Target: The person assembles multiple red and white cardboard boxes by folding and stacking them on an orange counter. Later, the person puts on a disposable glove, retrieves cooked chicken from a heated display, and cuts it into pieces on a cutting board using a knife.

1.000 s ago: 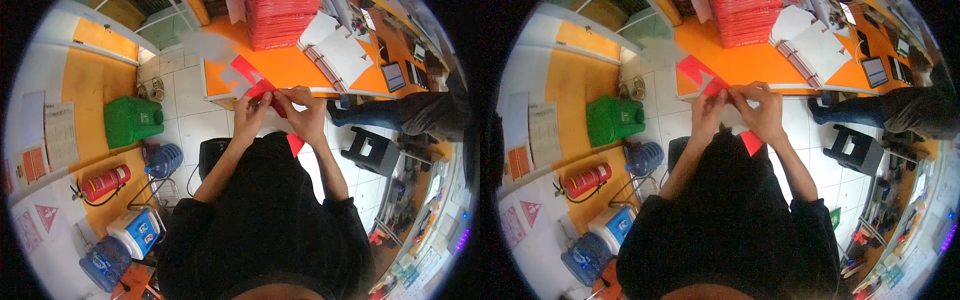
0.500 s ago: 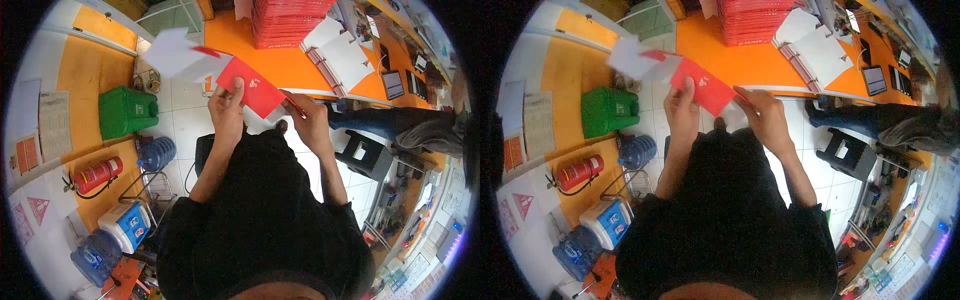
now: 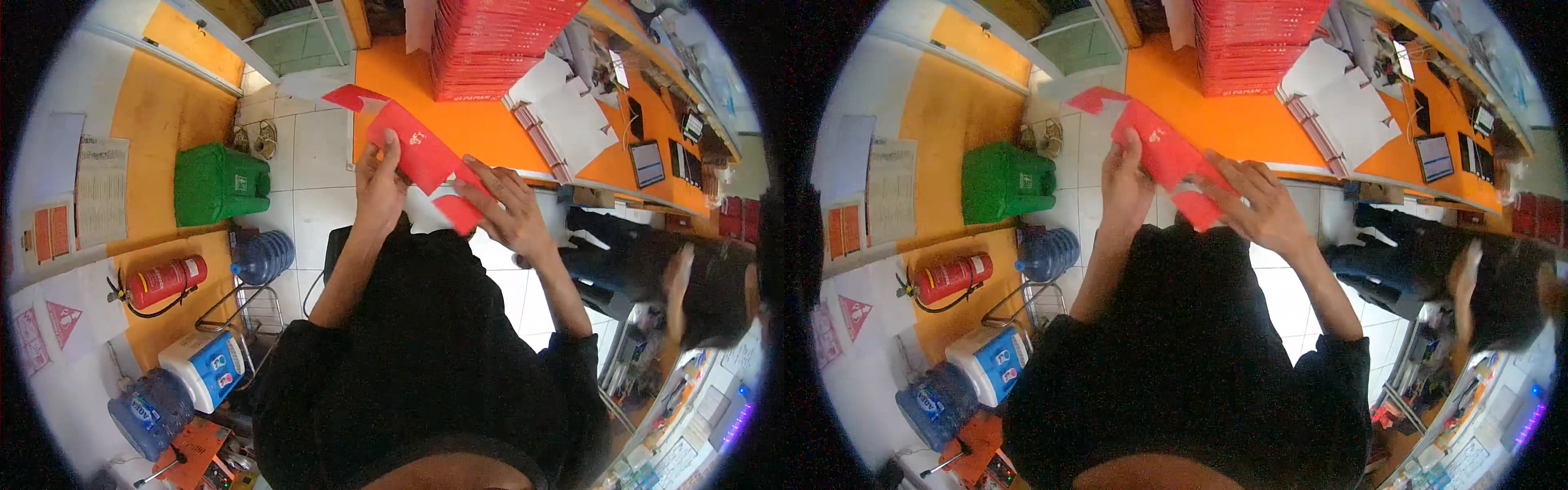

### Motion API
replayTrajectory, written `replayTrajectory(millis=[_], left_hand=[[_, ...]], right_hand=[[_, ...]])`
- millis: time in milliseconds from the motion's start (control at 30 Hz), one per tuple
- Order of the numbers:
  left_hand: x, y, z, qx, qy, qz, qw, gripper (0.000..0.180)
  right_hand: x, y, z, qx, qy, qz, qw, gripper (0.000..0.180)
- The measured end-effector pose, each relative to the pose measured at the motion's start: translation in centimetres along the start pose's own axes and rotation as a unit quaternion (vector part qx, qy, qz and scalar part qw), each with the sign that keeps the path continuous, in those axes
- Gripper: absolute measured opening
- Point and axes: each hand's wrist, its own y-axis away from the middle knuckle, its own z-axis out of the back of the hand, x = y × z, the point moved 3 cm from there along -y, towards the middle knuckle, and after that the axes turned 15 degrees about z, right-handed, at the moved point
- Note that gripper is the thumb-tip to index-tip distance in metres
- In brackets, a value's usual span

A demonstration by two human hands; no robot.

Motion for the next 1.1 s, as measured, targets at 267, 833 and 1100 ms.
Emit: replayTrajectory(millis=[267,833,1100], left_hand=[[1.4,1.7,-2.5,0.038,-0.089,-0.139,0.986,0.033],[-0.5,3.8,-3.8,-0.005,-0.234,-0.042,0.971,0.036],[-2.9,4.8,-2.0,-0.017,-0.443,-0.071,0.894,0.034]], right_hand=[[0.7,-4.3,0.4,-0.101,0.124,-0.134,0.978,0.058],[2.8,-5.3,0.3,0.016,-0.032,-0.203,0.979,0.076],[-2.5,-3.3,0.6,-0.101,0.052,-0.233,0.966,0.035]])
